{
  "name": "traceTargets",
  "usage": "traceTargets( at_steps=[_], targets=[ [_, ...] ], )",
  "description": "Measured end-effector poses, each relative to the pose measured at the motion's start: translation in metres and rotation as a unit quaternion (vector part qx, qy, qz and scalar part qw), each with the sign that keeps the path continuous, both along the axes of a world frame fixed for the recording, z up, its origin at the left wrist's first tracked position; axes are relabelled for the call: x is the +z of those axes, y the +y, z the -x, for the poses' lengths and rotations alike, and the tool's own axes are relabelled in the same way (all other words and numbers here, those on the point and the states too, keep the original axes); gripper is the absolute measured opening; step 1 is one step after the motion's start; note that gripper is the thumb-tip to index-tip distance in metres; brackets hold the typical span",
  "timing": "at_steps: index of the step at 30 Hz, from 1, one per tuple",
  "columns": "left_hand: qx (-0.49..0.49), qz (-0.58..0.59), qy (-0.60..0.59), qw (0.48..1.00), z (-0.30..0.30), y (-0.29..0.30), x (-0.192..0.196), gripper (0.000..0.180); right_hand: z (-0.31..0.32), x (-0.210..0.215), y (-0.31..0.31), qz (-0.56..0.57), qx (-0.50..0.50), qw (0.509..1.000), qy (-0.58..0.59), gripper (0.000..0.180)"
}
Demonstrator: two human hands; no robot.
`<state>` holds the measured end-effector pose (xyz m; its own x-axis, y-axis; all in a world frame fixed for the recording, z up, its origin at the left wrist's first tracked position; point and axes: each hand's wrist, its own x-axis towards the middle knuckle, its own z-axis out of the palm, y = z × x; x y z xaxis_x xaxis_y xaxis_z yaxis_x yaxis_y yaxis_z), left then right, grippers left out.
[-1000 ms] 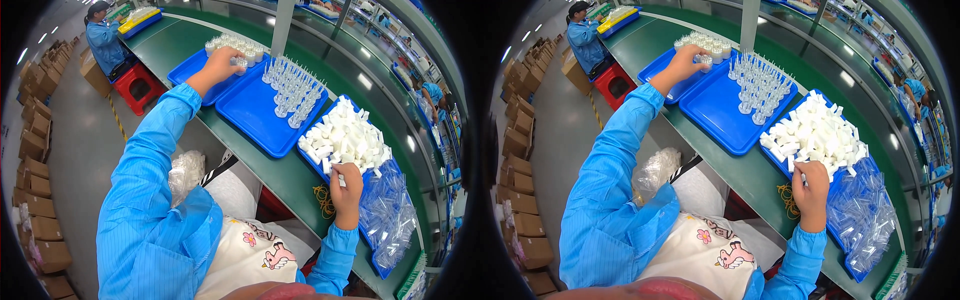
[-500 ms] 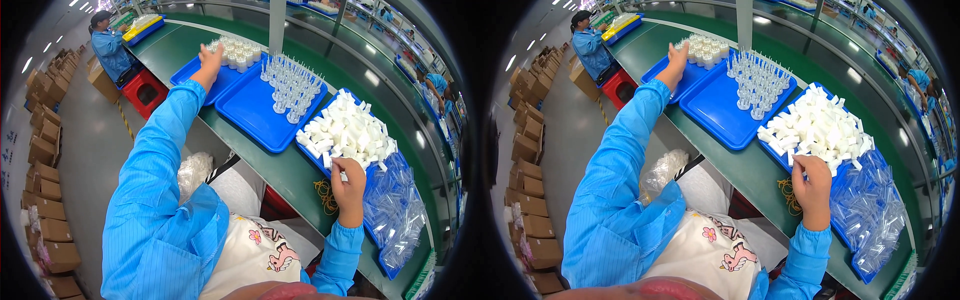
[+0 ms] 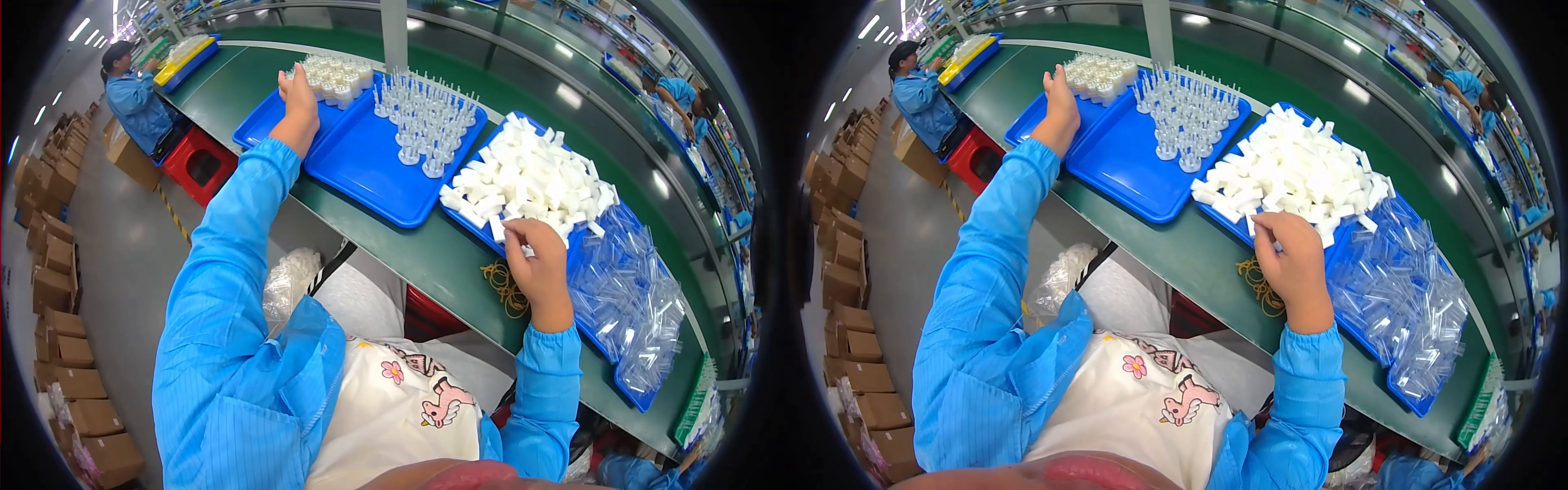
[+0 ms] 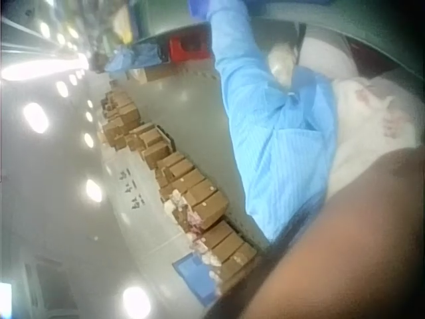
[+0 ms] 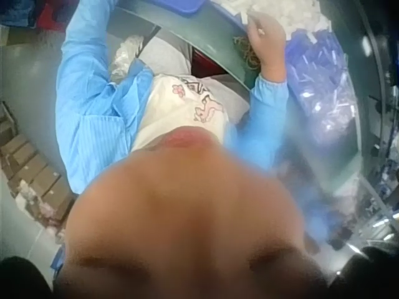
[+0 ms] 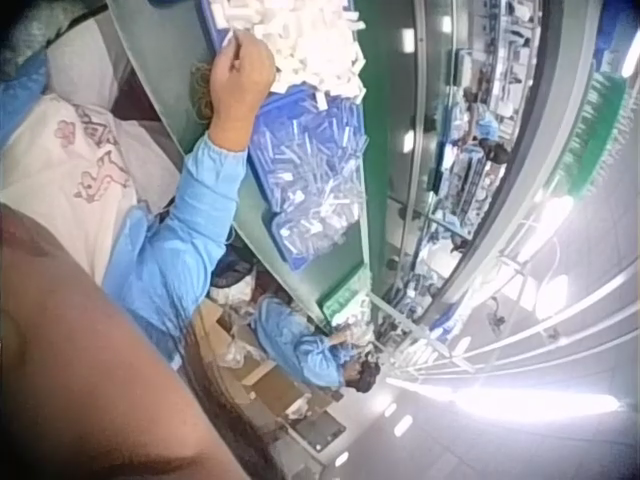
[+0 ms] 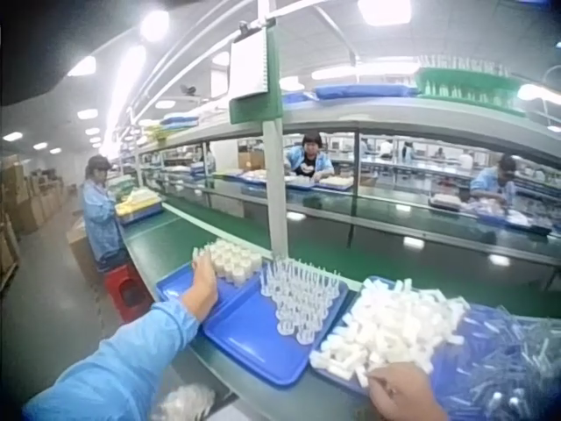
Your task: The person assembles components by mounting white foam pieces onto plastic pronged bases, sliding clear plastic covers over them, and securing the assemblies with rubber bands.
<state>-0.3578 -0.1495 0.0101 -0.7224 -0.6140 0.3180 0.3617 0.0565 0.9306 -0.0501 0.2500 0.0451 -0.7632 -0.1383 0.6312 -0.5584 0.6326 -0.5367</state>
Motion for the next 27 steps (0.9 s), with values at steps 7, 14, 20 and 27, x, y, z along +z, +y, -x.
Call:
traceTargets(
  at_steps=[7,14,20,27],
  targets=[
    [-0.233,0.390,-0.168,0.875,-0.126,0.079,0.007,0.071,0.000,0.006,0.004,-0.084,-0.097,0.991,0.039,0.039],
    [-0.223,0.560,-0.238,0.762,-0.129,0.114,0.010,0.063,0.001,-0.009,0.016,-0.220,-0.174,0.959,-0.049,0.064],
    [-0.341,0.385,-0.173,0.840,-0.126,0.107,-0.004,0.052,0.005,-0.005,0.015,-0.172,-0.179,0.967,-0.051,0.055],
    [-0.310,0.481,-0.121,0.811,-0.155,0.121,0.006,0.033,0.001,-0.003,0.009,-0.170,-0.155,0.972,-0.055,0.052]
  ],
)
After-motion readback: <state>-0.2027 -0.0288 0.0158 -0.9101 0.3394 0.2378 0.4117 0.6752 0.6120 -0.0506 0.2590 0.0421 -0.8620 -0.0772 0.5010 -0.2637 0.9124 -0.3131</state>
